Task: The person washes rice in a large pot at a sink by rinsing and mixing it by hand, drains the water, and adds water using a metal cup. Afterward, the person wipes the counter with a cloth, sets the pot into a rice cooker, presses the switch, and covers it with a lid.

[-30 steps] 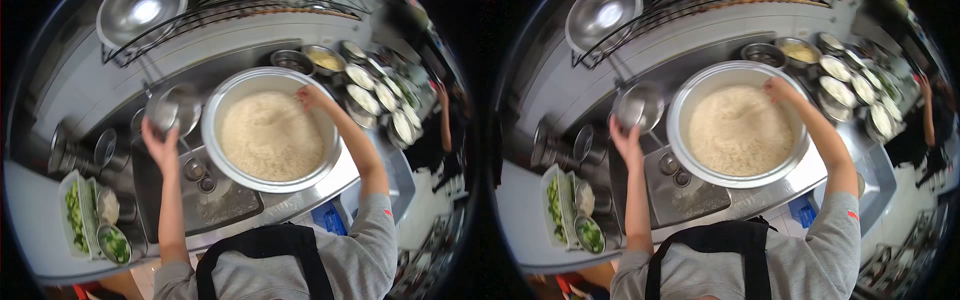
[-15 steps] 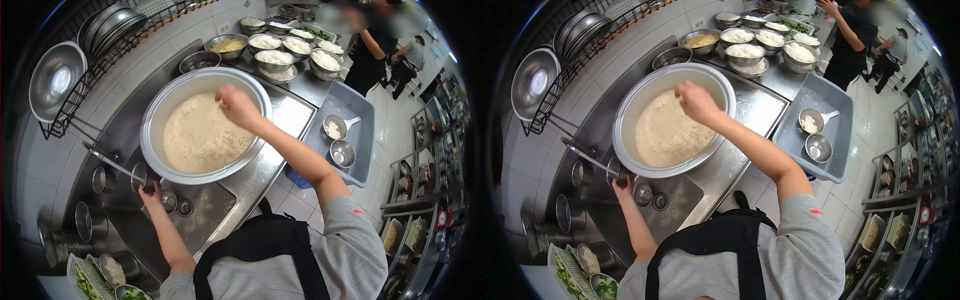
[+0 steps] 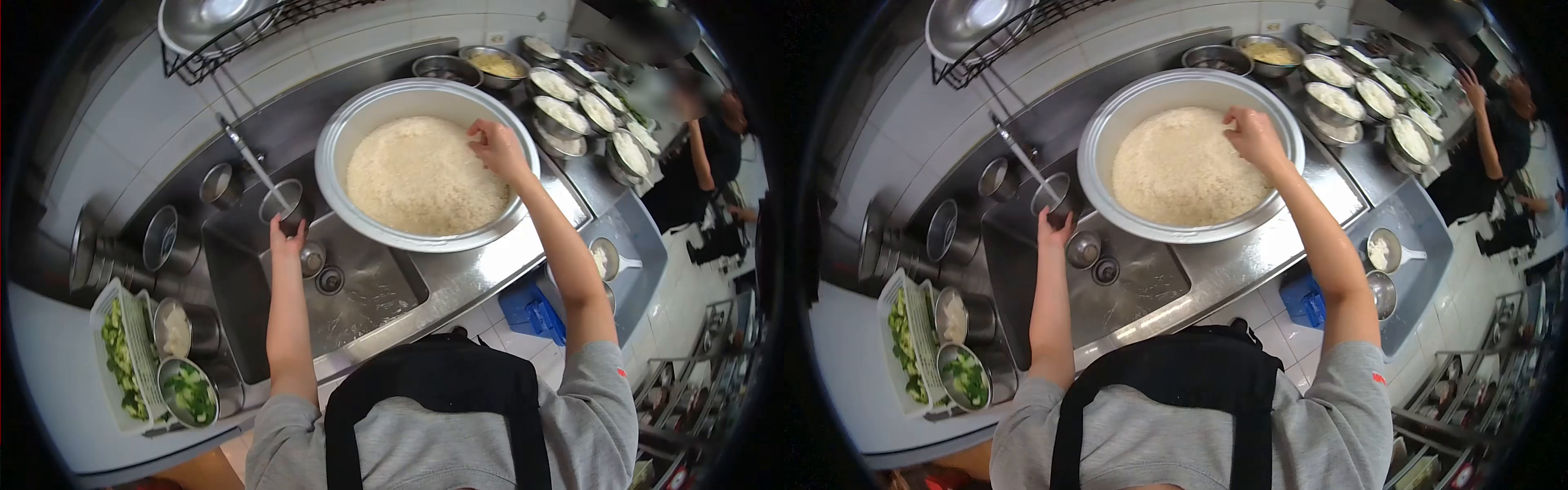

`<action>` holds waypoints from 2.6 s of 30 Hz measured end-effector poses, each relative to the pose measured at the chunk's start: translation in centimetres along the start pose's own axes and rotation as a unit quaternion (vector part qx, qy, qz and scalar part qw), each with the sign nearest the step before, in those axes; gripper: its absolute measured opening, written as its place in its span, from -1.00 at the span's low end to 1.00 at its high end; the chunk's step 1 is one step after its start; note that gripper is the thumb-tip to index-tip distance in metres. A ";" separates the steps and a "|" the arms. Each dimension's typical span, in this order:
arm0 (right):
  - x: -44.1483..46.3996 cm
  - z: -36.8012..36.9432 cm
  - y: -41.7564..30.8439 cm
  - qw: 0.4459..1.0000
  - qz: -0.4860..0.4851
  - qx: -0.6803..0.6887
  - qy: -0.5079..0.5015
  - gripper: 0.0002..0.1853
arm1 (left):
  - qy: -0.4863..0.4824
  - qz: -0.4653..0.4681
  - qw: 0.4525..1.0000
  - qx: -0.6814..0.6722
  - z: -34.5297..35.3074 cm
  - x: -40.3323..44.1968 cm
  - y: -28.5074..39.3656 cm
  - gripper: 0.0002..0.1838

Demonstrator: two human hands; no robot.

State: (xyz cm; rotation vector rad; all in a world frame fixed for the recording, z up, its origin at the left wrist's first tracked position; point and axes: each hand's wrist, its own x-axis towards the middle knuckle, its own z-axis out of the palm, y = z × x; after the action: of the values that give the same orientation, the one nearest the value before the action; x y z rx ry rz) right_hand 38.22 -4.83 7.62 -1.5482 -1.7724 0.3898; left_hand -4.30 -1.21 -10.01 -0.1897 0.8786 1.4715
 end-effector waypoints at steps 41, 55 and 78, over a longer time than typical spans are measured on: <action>4.1 -1.7 12.5 0.940 -0.034 -0.338 -0.035 -0.37 | 0.065 0.036 0.997 -0.011 -1.0 -1.7 -2.4 -0.36; 3.5 -5.8 6.8 0.999 -0.017 -0.028 0.005 -0.85 | 0.055 0.015 0.998 0.005 -0.4 -0.7 -1.3 -0.38; -2.2 -3.9 -0.8 0.975 -0.005 -0.067 -0.213 -0.73 | -0.016 -0.006 1.000 -0.001 -1.8 -0.5 0.0 -0.42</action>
State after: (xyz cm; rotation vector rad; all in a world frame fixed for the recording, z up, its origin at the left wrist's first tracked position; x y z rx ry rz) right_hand 40.35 -8.04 10.08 -1.6365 -2.1683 0.6490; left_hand -5.00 -2.69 -10.97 -0.1723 0.8501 1.4599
